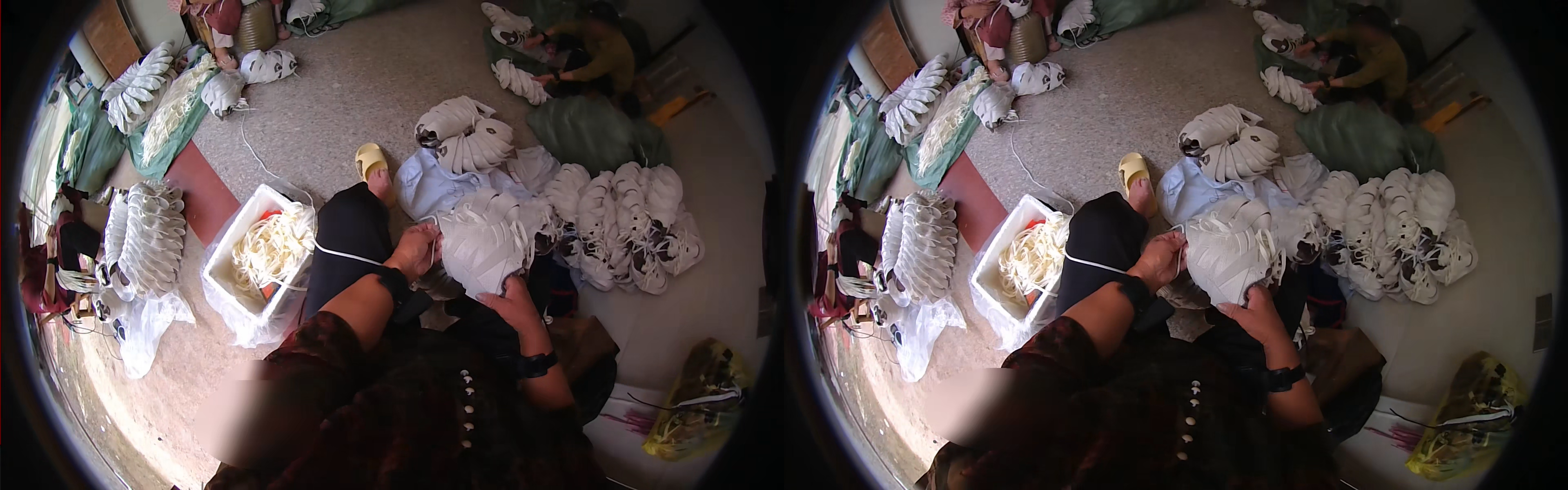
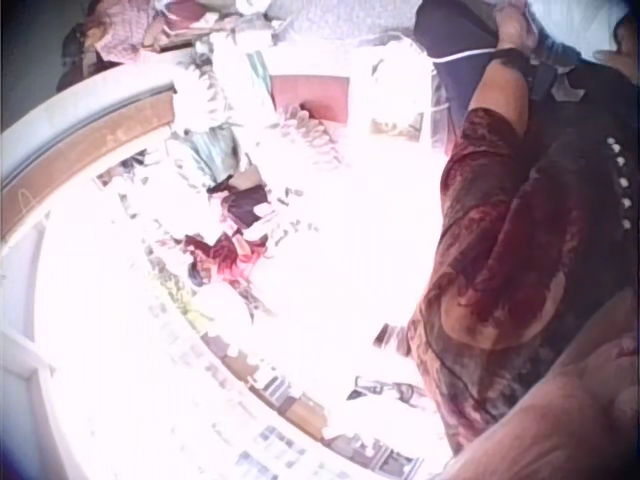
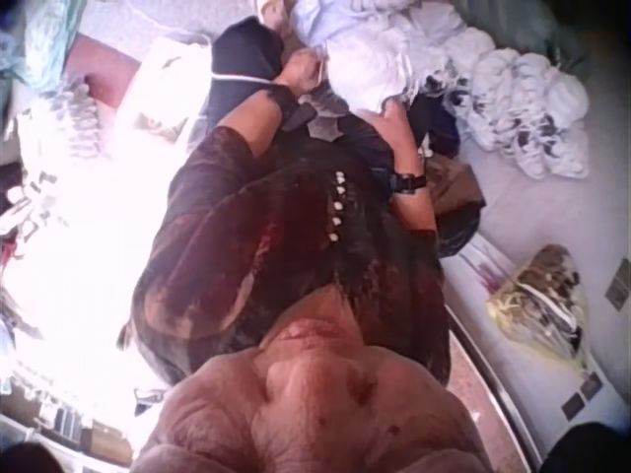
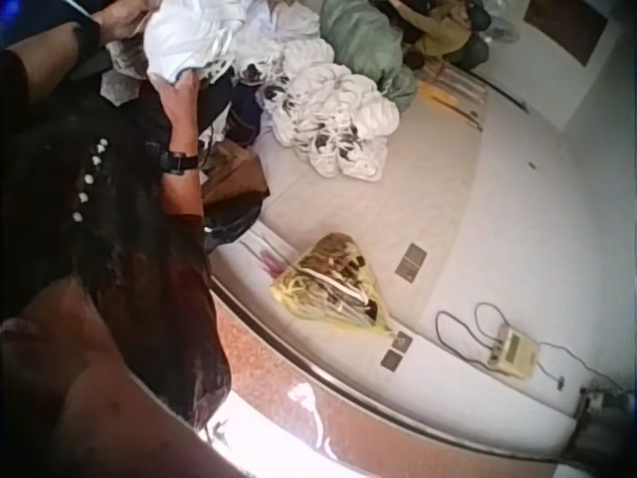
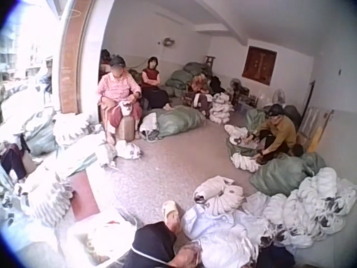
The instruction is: Lacing and assembling components for white sneakers in a manufacturing environment.
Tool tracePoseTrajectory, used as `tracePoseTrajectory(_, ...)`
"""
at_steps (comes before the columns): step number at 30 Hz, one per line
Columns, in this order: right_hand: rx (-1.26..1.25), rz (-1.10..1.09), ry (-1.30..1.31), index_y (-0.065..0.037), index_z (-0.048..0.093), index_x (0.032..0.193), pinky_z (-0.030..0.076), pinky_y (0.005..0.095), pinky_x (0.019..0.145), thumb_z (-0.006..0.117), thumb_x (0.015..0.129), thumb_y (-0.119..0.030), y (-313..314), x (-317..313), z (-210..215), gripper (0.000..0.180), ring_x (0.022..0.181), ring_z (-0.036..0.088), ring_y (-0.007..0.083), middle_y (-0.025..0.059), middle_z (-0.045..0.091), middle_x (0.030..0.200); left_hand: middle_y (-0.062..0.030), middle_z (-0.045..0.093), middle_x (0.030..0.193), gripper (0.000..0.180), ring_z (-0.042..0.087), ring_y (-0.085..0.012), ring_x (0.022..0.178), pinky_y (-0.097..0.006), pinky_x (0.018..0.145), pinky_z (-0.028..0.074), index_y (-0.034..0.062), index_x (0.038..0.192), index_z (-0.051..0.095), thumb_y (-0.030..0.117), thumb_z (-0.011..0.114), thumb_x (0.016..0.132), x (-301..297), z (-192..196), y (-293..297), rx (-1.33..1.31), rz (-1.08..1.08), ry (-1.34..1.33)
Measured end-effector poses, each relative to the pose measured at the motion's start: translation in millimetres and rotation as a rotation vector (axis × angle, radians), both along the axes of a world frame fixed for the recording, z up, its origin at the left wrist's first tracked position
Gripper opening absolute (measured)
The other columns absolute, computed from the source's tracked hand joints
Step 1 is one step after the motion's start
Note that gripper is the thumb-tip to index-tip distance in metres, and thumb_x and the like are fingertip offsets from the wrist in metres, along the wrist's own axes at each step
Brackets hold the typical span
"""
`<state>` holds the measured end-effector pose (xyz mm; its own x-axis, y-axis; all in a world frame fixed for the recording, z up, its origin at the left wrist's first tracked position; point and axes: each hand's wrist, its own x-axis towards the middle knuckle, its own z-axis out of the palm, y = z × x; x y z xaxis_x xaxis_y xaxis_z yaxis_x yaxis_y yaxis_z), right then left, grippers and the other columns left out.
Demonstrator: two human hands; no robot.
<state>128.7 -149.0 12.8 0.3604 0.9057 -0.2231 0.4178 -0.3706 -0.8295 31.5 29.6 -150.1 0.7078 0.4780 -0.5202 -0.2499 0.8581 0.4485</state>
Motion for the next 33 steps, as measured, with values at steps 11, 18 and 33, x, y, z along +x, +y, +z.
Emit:
tracePoseTrajectory(11, -0.116, 0.303, -0.087, 0.0, 0.031, 0.133, 0.026, 0.0349, 0.103, 0.077, 0.065, -0.024, -18.8, -0.3, 7.9, 0.085, 0.124, 0.036, 0.0275, 0.0166, 0.039, 0.132, -0.01, 0.061, 0.11, 0.045, 0.061, -0.0195, 0.096, -0.034, 0.084, 0.049, 0.002, 0.115, 0.055, 0.01, 0.071, 0.074, -7.3, 52.2, -25.2, 0.068, -0.644, -0.567)
tracePoseTrajectory(18, -0.148, 0.259, -0.232, -0.004, 0.036, 0.132, 0.022, 0.0395, 0.107, 0.077, 0.064, -0.031, -10.0, 0.2, 16.8, 0.084, 0.129, 0.027, 0.0354, 0.0204, 0.032, 0.137, -0.0092, 0.058, 0.117, 0.054, 0.057, -0.02, 0.103, -0.034, 0.088, 0.047, 0.0034, 0.12, 0.053, 0.008, 0.073, 0.071, -3.0, 48.6, -29.0, 0.132, -0.675, -0.572)
tracePoseTrajectory(33, -0.105, 0.209, -0.589, -0.005, 0.048, 0.122, 0.038, 0.0377, 0.096, 0.069, 0.064, -0.036, 33.5, -24.6, 19.9, 0.069, 0.112, 0.048, 0.032, 0.0186, 0.051, 0.12, -0.0123, 0.061, 0.109, 0.028, 0.06, -0.0236, 0.096, -0.037, 0.083, 0.048, 0.0014, 0.111, 0.057, 0.007, 0.056, 0.083, -6.6, -6.2, -5.7, 0.615, -0.24, -0.174)
